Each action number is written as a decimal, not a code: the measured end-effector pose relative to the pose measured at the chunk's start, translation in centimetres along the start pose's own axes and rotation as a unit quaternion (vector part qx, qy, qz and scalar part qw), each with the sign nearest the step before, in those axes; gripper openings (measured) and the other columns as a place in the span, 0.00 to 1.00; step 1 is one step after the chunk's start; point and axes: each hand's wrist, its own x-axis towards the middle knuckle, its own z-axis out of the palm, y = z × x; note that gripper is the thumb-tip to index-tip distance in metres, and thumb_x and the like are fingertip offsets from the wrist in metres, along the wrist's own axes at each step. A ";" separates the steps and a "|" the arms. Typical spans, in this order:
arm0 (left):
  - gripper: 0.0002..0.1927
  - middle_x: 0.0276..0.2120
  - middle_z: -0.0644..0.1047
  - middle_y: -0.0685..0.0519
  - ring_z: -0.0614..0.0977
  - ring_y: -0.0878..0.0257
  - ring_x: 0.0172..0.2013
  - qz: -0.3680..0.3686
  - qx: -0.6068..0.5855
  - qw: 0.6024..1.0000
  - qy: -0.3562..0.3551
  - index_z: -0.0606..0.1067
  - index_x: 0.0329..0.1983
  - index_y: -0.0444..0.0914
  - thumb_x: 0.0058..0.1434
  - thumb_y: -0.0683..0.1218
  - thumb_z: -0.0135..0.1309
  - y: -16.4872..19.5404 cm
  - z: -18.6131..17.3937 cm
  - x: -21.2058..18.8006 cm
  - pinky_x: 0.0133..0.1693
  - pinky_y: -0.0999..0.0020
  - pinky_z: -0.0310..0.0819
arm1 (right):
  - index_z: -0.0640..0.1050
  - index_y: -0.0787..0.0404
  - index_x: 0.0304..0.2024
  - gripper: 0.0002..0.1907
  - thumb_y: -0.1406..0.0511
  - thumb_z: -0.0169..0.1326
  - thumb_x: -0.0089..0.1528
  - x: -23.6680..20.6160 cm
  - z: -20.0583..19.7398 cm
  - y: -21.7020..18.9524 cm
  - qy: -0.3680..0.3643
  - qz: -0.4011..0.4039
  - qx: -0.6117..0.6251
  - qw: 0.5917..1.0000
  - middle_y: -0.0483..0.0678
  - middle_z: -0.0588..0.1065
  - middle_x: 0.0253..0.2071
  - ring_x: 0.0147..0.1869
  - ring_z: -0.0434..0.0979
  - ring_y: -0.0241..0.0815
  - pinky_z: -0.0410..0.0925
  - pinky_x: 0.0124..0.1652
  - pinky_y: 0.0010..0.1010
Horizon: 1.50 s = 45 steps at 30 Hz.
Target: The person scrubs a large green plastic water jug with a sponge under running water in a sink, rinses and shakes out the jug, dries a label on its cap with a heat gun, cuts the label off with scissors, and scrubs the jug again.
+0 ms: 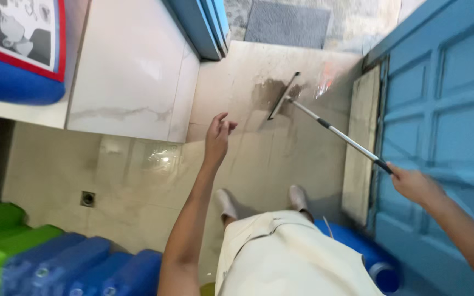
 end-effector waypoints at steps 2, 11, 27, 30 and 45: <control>0.18 0.42 0.82 0.48 0.79 0.65 0.42 -0.001 0.012 0.998 -0.054 0.69 0.63 0.32 0.74 0.44 0.42 0.1 -0.6 3.3 0.46 0.70 0.73 | 0.62 0.32 0.75 0.29 0.52 0.40 0.70 -5.3 6.6 -2.1 -0.055 0.096 0.037 0.993 0.62 0.80 0.36 0.38 0.83 0.60 0.78 0.40 0.51; 0.19 0.41 0.82 0.48 0.81 0.64 0.43 0.001 0.031 0.980 -0.198 0.68 0.64 0.33 0.73 0.44 0.43 0.2 -1.0 8.7 0.47 0.69 0.76 | 0.68 0.32 0.69 0.27 0.52 0.47 0.66 -21.3 20.3 -17.6 -0.063 0.169 0.215 0.960 0.62 0.81 0.47 0.53 0.80 0.67 0.73 0.53 0.54; 0.19 0.40 0.81 0.50 0.79 0.65 0.42 -0.052 0.050 0.990 -0.125 0.68 0.64 0.33 0.73 0.44 0.43 -1.6 -13.1 13.7 0.47 0.70 0.73 | 0.74 0.56 0.59 0.22 0.60 0.41 0.64 18.0 -4.3 -40.5 0.051 0.125 0.312 0.941 0.63 0.77 0.54 0.59 0.76 0.67 0.68 0.56 0.56; 0.19 0.41 0.81 0.51 0.80 0.66 0.42 -0.087 0.050 0.989 -0.104 0.67 0.64 0.34 0.72 0.44 0.42 -1.6 -13.1 16.4 0.47 0.71 0.74 | 0.76 0.57 0.58 0.21 0.60 0.40 0.66 23.0 -9.1 -41.3 0.069 0.126 0.327 0.934 0.64 0.78 0.54 0.58 0.77 0.66 0.69 0.56 0.54; 0.19 0.41 0.82 0.50 0.81 0.65 0.43 -0.016 0.060 0.971 -0.233 0.68 0.64 0.34 0.72 0.44 0.43 0.2 2.2 23.7 0.46 0.70 0.74 | 0.67 0.33 0.70 0.29 0.52 0.46 0.65 -12.3 10.6 -15.6 -0.051 0.226 0.255 0.939 0.64 0.81 0.45 0.51 0.81 0.68 0.74 0.50 0.52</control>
